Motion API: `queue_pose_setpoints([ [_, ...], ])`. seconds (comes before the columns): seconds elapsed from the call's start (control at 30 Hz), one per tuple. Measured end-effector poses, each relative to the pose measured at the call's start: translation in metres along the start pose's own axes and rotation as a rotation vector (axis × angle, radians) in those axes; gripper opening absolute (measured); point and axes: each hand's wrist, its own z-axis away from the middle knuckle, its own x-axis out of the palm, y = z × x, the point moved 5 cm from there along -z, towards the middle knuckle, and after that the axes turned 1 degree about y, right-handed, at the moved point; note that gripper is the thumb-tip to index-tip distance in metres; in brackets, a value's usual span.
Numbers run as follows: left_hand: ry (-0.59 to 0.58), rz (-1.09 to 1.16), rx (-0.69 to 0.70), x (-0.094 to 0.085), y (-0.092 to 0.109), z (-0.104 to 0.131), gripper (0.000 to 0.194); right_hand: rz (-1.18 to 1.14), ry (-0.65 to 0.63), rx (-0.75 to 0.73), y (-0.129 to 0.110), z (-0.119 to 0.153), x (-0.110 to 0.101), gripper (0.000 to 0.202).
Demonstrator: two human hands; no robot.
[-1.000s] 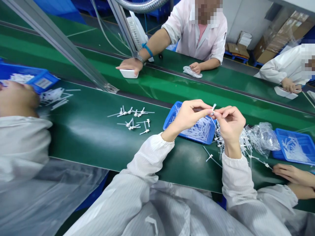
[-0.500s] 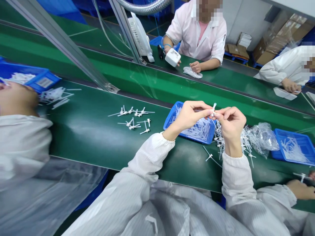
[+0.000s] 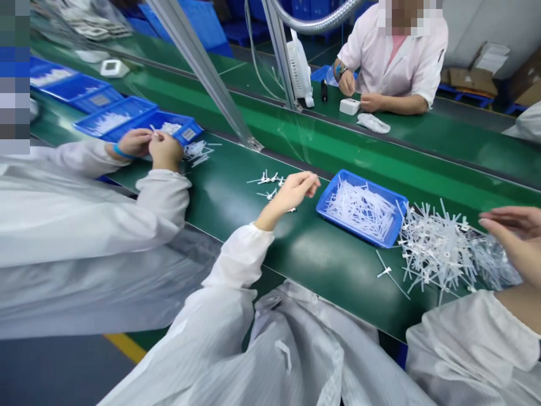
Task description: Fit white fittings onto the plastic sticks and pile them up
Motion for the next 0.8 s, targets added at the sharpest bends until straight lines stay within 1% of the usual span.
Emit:
queue_pose_setpoints([
  [0.03,0.016,-0.141,-0.062,-0.021,-0.014,0.007,0.049,0.044,0.033,0.0,0.002,0.002,-0.005,0.026],
  [0.1,0.034,-0.411,-0.158,-0.055,-0.038,0.02,0.045,0.054,0.122,-0.032,-0.007,0.006,-0.005,0.025],
  [0.13,0.029,-0.538,-0.195,-0.068,-0.047,0.026,0.044,0.016,0.156,-0.059,-0.016,0.007,-0.001,0.025],
  [0.17,0.015,-0.642,-0.231,-0.076,-0.056,0.032,0.044,-0.036,0.144,-0.09,-0.026,0.007,0.008,0.025],
  [0.2,-0.012,-0.719,-0.263,-0.08,-0.064,0.037,0.044,-0.09,0.084,-0.124,-0.038,0.006,0.022,0.024],
  [0.23,-0.047,-0.767,-0.29,-0.08,-0.072,0.041,0.044,-0.136,0.016,-0.164,-0.049,0.004,0.038,0.021],
  [0.33,-0.142,-0.767,-0.325,-0.068,-0.089,0.051,0.042,-0.166,-0.401,-0.32,-0.078,0.003,0.105,0.017],
  [0.37,-0.161,-0.742,-0.323,-0.063,-0.091,0.052,0.04,-0.153,-0.524,-0.362,-0.084,0.005,0.127,0.016],
  [0.43,-0.181,-0.69,-0.308,-0.053,-0.089,0.053,0.035,-0.123,-0.672,-0.37,-0.086,0.008,0.165,0.012],
  [0.5,-0.171,-0.652,-0.256,-0.046,-0.074,0.051,0.033,-0.016,-0.779,-0.347,-0.082,0.014,0.197,0.012],
  [0.53,-0.151,-0.639,-0.211,-0.044,-0.061,0.047,0.034,0.055,-0.821,-0.341,-0.078,0.018,0.21,0.013],
  [0.6,-0.094,-0.612,-0.084,-0.036,-0.029,0.039,0.036,0.185,-0.874,-0.34,-0.071,0.027,0.231,0.016],
  [0.7,-0.02,-0.543,0.143,-0.017,0.03,0.022,0.032,0.265,-0.861,-0.312,-0.064,0.038,0.25,0.026],
  [0.8,0.035,-0.39,0.341,0.011,0.085,0.008,0.025,0.266,-0.825,-0.319,-0.066,0.041,0.255,0.031],
])
